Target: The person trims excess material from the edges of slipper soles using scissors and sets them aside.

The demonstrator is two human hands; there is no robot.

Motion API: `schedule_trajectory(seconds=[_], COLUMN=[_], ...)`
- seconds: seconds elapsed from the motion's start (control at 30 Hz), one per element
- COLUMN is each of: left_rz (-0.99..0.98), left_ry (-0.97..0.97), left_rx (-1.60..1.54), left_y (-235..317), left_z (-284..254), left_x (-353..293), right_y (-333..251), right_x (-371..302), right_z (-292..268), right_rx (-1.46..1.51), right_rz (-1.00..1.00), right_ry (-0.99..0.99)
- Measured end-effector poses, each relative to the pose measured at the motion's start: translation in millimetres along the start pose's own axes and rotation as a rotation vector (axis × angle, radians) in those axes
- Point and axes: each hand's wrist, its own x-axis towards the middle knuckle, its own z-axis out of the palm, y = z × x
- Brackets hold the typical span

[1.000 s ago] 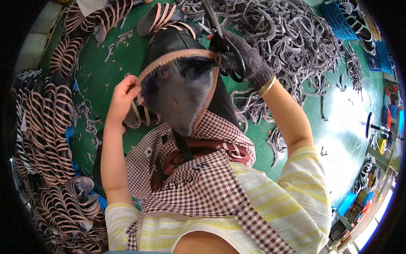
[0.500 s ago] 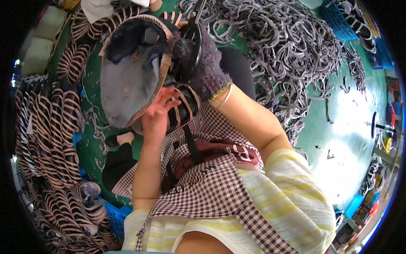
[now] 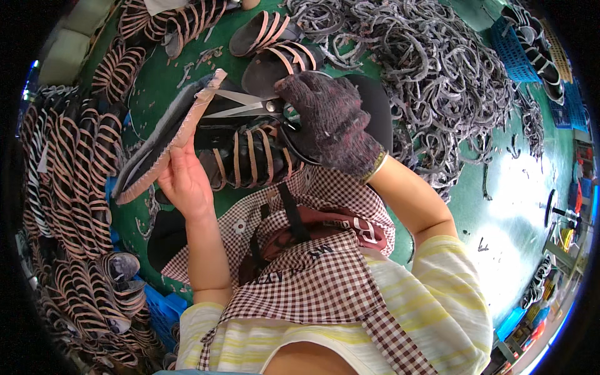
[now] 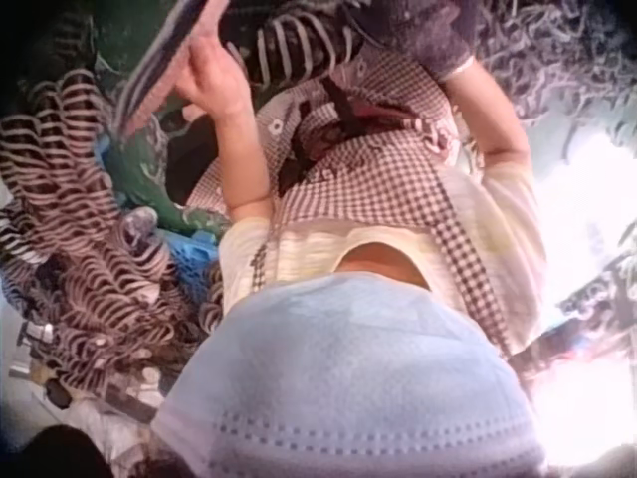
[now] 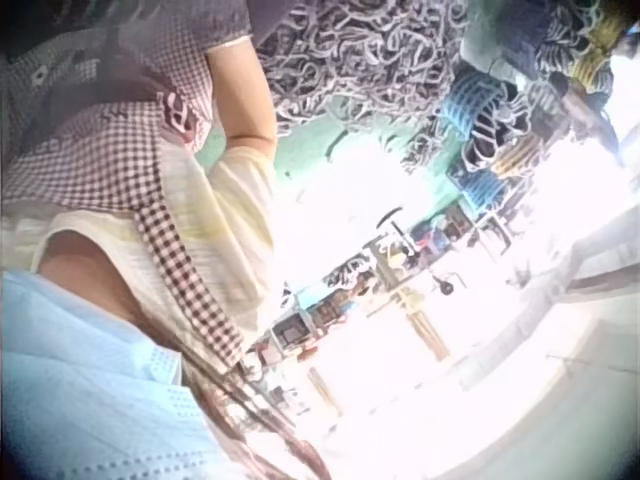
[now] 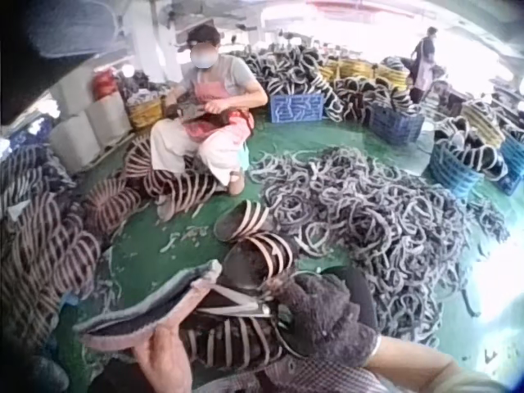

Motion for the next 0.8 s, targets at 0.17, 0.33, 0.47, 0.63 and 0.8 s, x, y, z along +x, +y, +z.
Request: schedule_trajectory(seconds=[0.17, 0.33, 0.47, 0.63, 0.8], left_rz=[0.063, 0.064, -0.126, -0.347, -0.367], left_ry=[0.037, 0.046, 0.009, -0.067, -0.17], left_rx=[0.062, 0.115, -0.111, -0.333, -0.391], left_y=[9, 16, 24, 32, 34], left_z=[6, -6, -20, -32, -24], left_x=[-15, -13, -5, -3, -5], right_y=[-8, -16, 6, -3, -14], right_x=[-2, 4, 9, 24, 18], right_z=[-3, -17, -17, -26, -22], right_rx=[-0.148, -0.131, 0.038, -0.047, -0.033], right_rz=[0.061, 0.105, -0.061, -0.187, -0.227], right_ry=[-0.051, -0.216, -0.189, -0.361, -0.368])
